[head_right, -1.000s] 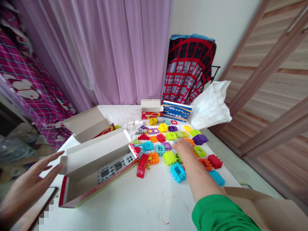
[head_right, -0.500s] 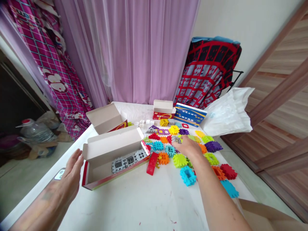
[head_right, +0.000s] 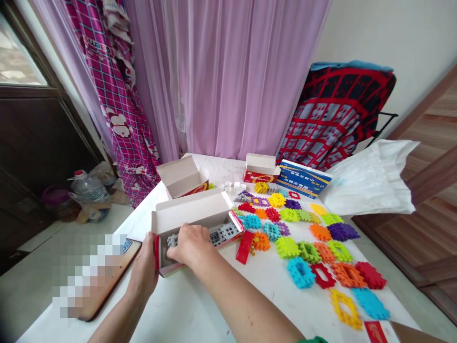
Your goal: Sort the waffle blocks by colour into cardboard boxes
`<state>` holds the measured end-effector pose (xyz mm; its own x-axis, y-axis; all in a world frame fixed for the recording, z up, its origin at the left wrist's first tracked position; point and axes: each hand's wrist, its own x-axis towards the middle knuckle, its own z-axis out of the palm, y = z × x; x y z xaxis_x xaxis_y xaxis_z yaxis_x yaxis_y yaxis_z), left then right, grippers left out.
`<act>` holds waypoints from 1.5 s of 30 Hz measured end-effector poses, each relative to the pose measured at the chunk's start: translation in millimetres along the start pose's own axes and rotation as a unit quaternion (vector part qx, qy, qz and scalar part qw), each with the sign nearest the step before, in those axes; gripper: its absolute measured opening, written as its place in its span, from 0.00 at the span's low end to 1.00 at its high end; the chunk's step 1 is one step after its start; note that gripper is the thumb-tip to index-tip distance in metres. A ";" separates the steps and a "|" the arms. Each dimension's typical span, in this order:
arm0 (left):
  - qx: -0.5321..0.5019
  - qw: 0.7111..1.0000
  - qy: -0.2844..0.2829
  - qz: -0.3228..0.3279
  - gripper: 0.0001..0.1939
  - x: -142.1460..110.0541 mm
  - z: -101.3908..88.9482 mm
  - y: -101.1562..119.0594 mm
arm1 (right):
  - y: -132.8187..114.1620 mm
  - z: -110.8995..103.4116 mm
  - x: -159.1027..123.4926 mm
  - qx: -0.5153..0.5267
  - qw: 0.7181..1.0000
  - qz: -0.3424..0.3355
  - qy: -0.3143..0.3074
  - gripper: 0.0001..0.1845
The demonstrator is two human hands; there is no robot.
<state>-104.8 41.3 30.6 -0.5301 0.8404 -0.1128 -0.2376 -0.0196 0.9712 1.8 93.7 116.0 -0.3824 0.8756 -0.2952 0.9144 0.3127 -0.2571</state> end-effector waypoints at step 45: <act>0.032 0.991 -0.078 -0.100 0.29 -4.5 -22.3 -2.7 | 90.1 -42.2 11.8 -0.045 0.995 -0.062 0.060 0.15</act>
<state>-120.0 25.4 23.8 -0.3445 0.8974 -0.2756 -0.2713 0.1859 0.9444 85.3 147.7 128.1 -0.4800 0.8638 -0.1529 0.8710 0.4484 -0.2007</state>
